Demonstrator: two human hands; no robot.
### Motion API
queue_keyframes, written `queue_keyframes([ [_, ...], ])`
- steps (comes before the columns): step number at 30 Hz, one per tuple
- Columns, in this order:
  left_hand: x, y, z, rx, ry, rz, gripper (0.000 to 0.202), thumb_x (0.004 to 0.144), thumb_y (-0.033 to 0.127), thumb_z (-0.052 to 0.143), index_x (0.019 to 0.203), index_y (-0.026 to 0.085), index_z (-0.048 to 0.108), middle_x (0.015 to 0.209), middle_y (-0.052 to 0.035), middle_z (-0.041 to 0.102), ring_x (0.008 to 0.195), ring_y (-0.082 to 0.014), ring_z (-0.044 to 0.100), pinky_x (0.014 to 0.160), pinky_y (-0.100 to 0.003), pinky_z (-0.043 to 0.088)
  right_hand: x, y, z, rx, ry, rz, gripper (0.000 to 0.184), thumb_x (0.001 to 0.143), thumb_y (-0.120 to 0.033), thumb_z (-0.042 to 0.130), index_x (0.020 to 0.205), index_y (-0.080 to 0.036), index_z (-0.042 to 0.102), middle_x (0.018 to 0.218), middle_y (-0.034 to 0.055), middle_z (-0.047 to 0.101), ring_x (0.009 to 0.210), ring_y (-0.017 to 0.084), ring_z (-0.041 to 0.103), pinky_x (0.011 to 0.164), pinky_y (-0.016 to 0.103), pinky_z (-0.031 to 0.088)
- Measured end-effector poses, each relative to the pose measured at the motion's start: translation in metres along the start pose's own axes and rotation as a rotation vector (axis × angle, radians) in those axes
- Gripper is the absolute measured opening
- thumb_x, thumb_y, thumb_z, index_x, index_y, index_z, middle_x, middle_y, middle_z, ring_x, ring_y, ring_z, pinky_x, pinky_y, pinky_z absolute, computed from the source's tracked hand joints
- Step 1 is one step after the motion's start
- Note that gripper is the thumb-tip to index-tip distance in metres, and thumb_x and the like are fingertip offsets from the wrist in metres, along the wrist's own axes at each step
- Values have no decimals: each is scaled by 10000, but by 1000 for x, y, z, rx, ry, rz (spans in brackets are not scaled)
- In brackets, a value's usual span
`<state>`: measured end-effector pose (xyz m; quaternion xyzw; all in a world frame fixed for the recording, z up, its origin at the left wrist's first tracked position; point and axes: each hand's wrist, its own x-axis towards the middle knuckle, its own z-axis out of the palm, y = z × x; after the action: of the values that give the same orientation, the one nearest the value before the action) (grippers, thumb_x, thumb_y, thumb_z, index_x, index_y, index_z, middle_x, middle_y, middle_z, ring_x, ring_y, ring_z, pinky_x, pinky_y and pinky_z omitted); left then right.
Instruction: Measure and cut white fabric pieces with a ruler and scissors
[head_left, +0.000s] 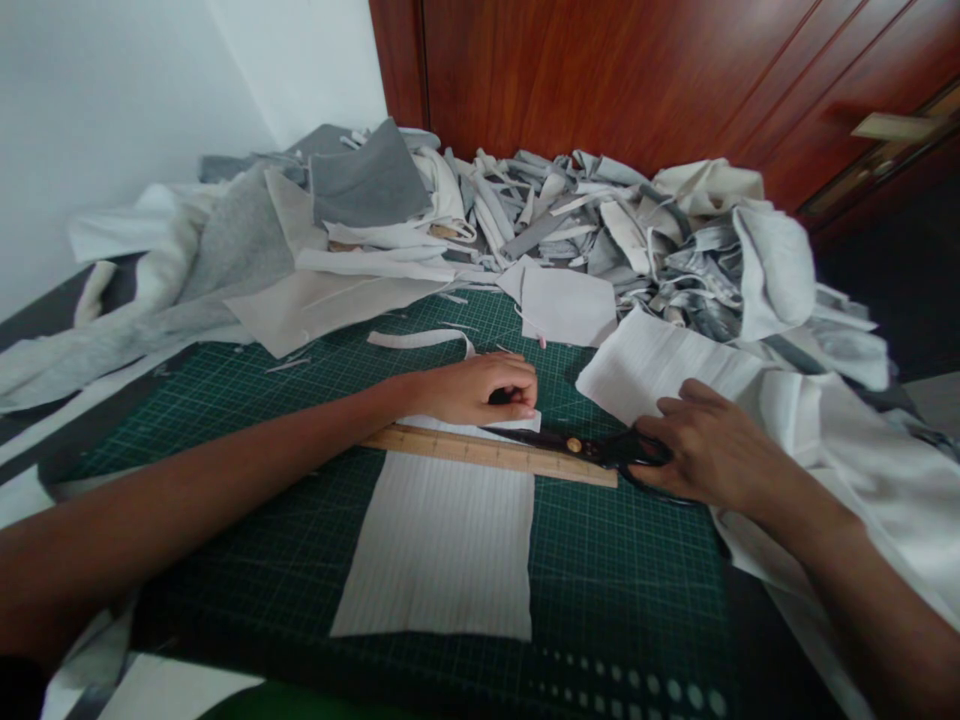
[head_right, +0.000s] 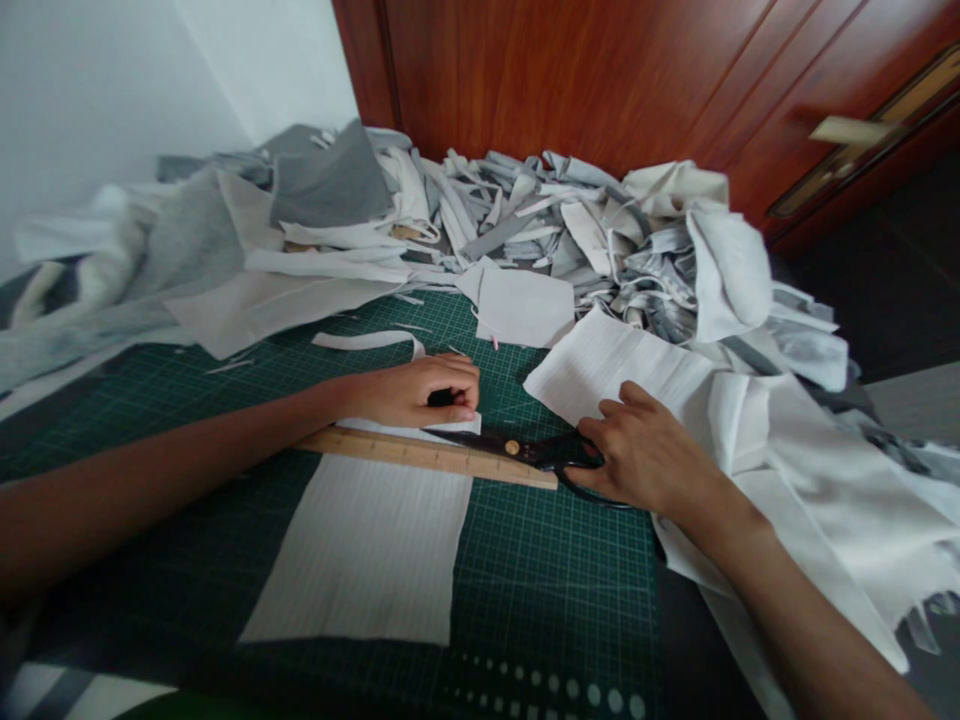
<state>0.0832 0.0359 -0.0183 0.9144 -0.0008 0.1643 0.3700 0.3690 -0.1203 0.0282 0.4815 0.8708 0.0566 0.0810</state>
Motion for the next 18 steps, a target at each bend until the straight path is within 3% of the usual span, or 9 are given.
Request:
queue_keyframes([
  [18, 0, 2, 0, -33, 16, -23, 196, 1005, 278, 605, 825, 204, 579, 789, -9, 581, 817, -172, 528, 819, -320, 397, -1, 2, 0, -27, -12, -29, 466, 998, -562, 554, 718, -207, 668, 606, 49, 566, 617, 201, 472, 698, 390, 270],
])
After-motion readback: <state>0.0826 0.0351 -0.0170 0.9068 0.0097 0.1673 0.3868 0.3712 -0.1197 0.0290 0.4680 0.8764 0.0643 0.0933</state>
